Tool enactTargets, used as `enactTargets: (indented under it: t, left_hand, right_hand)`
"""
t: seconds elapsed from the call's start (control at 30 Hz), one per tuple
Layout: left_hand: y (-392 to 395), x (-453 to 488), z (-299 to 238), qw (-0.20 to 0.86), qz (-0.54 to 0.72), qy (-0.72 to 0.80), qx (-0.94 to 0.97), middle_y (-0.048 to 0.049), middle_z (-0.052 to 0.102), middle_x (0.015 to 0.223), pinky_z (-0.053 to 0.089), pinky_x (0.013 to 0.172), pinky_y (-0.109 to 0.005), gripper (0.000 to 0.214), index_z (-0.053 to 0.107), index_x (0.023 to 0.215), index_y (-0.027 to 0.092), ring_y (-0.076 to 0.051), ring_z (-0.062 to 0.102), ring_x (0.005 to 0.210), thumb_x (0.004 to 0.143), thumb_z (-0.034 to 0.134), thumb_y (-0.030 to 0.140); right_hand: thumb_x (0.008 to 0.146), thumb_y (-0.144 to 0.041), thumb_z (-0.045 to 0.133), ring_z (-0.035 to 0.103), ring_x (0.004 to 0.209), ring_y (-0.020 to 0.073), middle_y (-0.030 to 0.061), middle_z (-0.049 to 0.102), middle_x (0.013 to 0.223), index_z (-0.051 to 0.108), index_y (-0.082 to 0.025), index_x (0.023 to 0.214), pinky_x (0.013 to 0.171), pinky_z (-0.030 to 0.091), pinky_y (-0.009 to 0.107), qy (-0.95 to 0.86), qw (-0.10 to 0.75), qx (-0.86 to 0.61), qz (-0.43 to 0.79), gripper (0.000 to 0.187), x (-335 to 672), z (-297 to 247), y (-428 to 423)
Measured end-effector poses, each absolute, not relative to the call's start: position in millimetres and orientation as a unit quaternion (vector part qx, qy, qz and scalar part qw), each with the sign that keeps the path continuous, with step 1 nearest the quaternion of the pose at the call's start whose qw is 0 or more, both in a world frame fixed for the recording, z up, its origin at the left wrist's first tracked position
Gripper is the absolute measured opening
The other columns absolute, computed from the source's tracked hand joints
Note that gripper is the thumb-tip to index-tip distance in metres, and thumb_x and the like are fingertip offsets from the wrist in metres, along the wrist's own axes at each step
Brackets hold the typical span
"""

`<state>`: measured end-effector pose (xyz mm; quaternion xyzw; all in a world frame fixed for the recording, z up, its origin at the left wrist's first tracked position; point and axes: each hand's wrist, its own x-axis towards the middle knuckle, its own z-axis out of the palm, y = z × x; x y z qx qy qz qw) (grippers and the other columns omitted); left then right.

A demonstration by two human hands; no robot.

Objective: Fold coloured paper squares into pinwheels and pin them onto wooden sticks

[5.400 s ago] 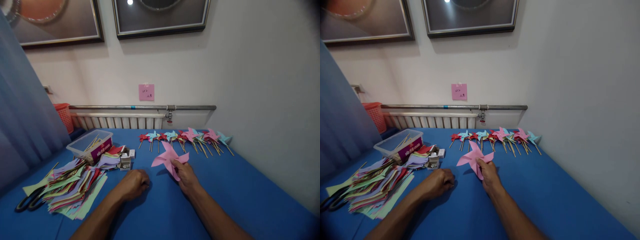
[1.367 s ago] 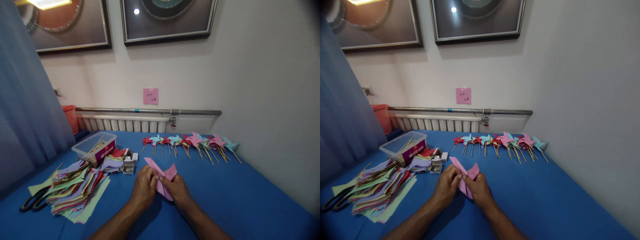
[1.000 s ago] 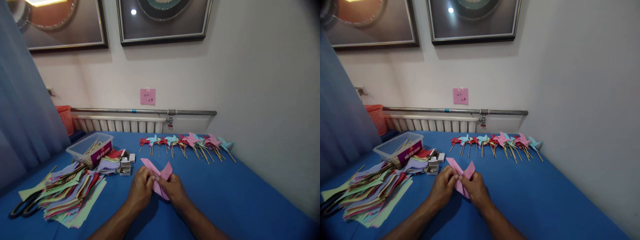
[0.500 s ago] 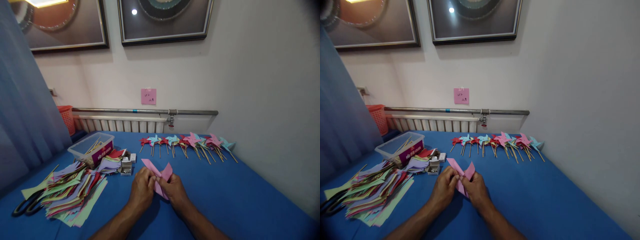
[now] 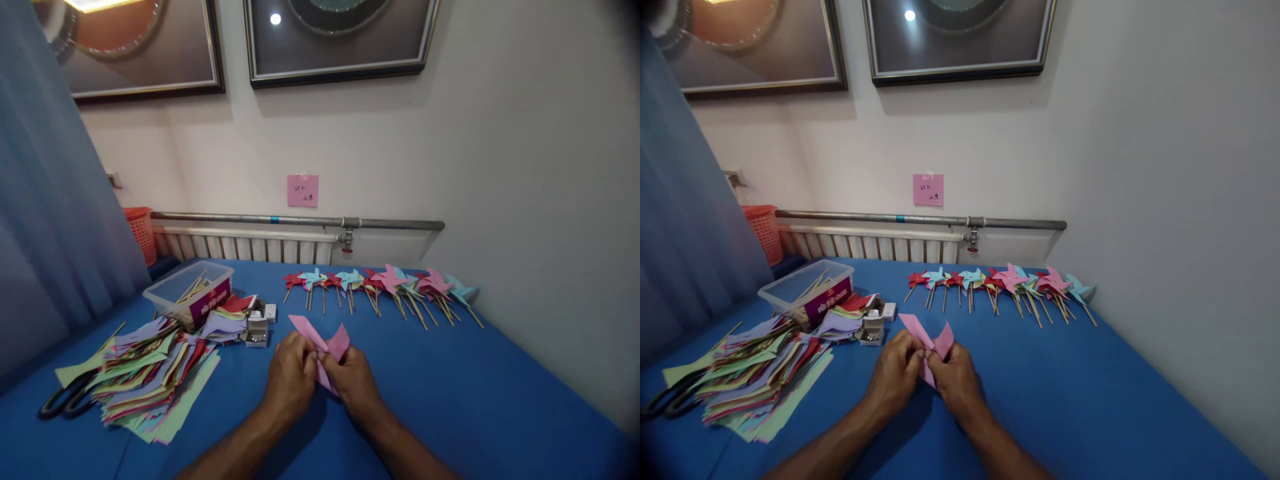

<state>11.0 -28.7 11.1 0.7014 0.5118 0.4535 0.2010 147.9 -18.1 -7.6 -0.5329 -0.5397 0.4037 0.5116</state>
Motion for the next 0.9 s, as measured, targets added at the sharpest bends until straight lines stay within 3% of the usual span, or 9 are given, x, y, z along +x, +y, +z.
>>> enactTargets:
  t: [0.3,0.43,0.53,0.63,0.73,0.9]
  left_hand:
    - [-30,14,13,0.178,0.463,0.528,0.689,-0.002,0.06,0.078,0.037,0.074,-0.032,0.016,0.053,0.071,0.021,-0.019,0.056,0.079,0.083,0.054,0.011]
    - [-28,12,16,0.223,0.493,0.534,0.65,-0.0023,0.064,0.086,0.04,0.077,-0.032,0.003,0.059,0.082,0.021,-0.019,0.058,0.083,0.082,0.059,0.018]
    - [-24,6,20,0.319,0.525,0.536,0.579,-0.0018,0.064,0.082,0.043,0.073,-0.031,0.014,0.061,0.086,0.019,-0.018,0.059,0.078,0.078,0.066,0.03]
    - [-20,0,25,0.517,0.503,0.468,0.51,-0.0001,0.061,0.069,0.041,0.065,-0.028,0.031,0.062,0.079,0.016,-0.015,0.055,0.063,0.069,0.076,0.042]
    - [-19,-3,26,0.671,0.456,0.371,0.451,-0.0015,0.064,0.067,0.044,0.066,-0.028,0.037,0.065,0.078,0.013,-0.014,0.059,0.062,0.059,0.084,0.038]
    - [-14,0,16,0.657,0.484,0.393,0.423,0.0012,0.061,0.058,0.043,0.062,-0.027,0.032,0.062,0.067,0.014,-0.013,0.058,0.056,0.051,0.086,0.027]
  right_hand:
    - [0.072,-0.043,0.071,0.056,0.06,0.0181,0.0027,0.067,0.066,0.07,-0.016,0.076,0.056,0.045,0.028,-0.538,0.521,-0.52,0.412,0.027,148,-1,-21]
    - [0.072,-0.049,0.072,0.057,0.059,0.0184,0.0029,0.067,0.065,0.072,-0.016,0.079,0.055,0.046,0.028,-0.515,0.531,-0.534,0.41,0.034,153,-5,-16]
    - [0.07,-0.055,0.074,0.062,0.063,0.0209,0.0051,0.07,0.068,0.073,-0.015,0.082,0.058,0.048,0.03,-0.503,0.541,-0.52,0.429,0.042,157,-7,-12]
    - [0.069,-0.059,0.075,0.063,0.065,0.0221,0.0073,0.072,0.071,0.074,-0.013,0.084,0.058,0.049,0.03,-0.514,0.531,-0.498,0.455,0.048,158,-8,-12]
    - [0.068,-0.059,0.076,0.064,0.065,0.0218,0.0082,0.074,0.074,0.074,-0.013,0.085,0.06,0.05,0.03,-0.525,0.516,-0.476,0.48,0.049,155,-10,-12]
    - [0.066,-0.056,0.078,0.065,0.065,0.0221,0.0081,0.074,0.074,0.074,-0.012,0.084,0.059,0.05,0.03,-0.524,0.504,-0.479,0.492,0.047,154,-12,-13]
